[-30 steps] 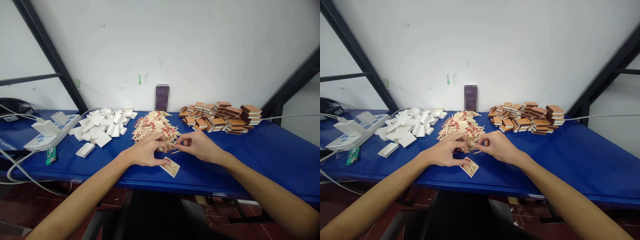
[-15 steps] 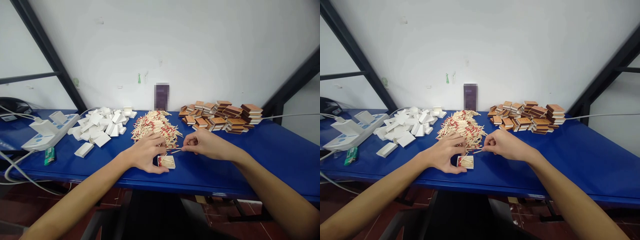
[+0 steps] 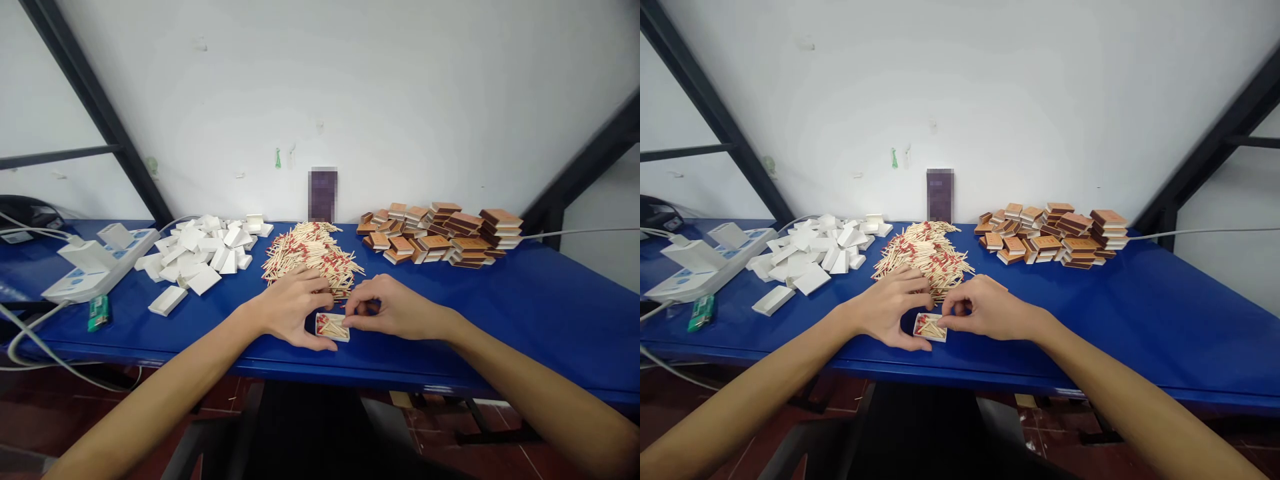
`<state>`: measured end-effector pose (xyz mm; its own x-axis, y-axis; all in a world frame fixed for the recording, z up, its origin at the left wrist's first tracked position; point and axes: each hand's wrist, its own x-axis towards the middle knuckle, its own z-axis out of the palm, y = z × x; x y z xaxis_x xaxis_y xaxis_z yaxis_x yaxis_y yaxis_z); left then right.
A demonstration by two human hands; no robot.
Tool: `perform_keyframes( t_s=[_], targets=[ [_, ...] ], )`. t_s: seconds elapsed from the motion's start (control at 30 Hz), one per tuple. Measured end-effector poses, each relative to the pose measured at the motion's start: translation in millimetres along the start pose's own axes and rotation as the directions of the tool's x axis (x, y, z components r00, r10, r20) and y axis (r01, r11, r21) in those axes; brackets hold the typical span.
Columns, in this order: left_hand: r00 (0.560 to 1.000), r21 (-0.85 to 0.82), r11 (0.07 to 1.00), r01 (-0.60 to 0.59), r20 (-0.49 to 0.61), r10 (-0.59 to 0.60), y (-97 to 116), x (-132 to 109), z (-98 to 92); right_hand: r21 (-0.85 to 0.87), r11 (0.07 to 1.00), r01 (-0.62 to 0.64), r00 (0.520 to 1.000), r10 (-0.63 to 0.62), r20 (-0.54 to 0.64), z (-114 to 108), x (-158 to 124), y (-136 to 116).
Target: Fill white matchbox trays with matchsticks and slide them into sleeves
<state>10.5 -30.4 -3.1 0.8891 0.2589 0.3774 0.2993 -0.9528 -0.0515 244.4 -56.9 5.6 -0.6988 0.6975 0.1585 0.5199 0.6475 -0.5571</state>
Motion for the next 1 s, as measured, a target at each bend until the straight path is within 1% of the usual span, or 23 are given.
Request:
perform_keyframes(
  t_s=[0.07,0.1,0.17,0.23,0.27,0.33,0.43,0.57,0.7,0.83,0.9,1.0],
  targets=[
    [1.0,-0.046,0.999,0.01,-0.014,-0.01,1,0,0.5,-0.048,0.999,0.011,1.0,-0.011,-0.002,3,1,0],
    [1.0,-0.073,0.997,0.017,-0.025,-0.018,2,0,0.7,-0.064,0.998,0.016,1.0,-0.018,-0.026,3,2,0],
    [0.999,-0.116,0.993,0.025,-0.041,-0.03,3,0,1.0,-0.109,0.994,0.016,0.993,-0.029,-0.112,1,2,2],
    [0.999,-0.134,0.991,0.018,-0.034,-0.023,4,0,1.3,-0.208,0.978,-0.015,0.985,-0.022,-0.174,-3,1,4],
    [1.0,-0.134,0.991,0.012,-0.024,-0.015,4,0,1.4,-0.273,0.961,-0.035,0.984,-0.015,-0.178,-5,1,5],
    [1.0,-0.13,0.991,0.003,-0.006,-0.004,4,0,1.8,-0.383,0.923,-0.05,0.991,-0.001,-0.132,-9,0,7],
    [1.0,-0.135,0.991,0.005,0.008,-0.004,4,0,2.3,-0.437,0.898,-0.049,0.998,0.028,-0.055,-10,-1,9],
    [0.999,-0.135,0.991,0.023,0.031,-0.019,4,0,2.7,-0.431,0.901,-0.052,0.999,0.054,-0.007,-8,0,13],
    [0.999,-0.132,0.991,0.014,0.043,-0.009,3,-1,2.8,-0.378,0.925,-0.04,0.999,0.048,0.01,-8,0,14],
    [0.998,-0.114,0.993,0.003,0.062,0.004,3,-1,2.5,-0.248,0.968,-0.047,0.999,0.052,0.013,-14,-4,10],
    [0.998,-0.102,0.995,0.006,0.062,0.0,3,-1,2.9,-0.157,0.987,-0.04,0.997,0.049,0.056,-16,-7,6],
    [0.999,-0.102,0.995,0.019,0.043,-0.014,3,-1,5.3,-0.05,0.999,-0.001,0.994,0.007,0.112,-13,-7,-1]
  ],
)
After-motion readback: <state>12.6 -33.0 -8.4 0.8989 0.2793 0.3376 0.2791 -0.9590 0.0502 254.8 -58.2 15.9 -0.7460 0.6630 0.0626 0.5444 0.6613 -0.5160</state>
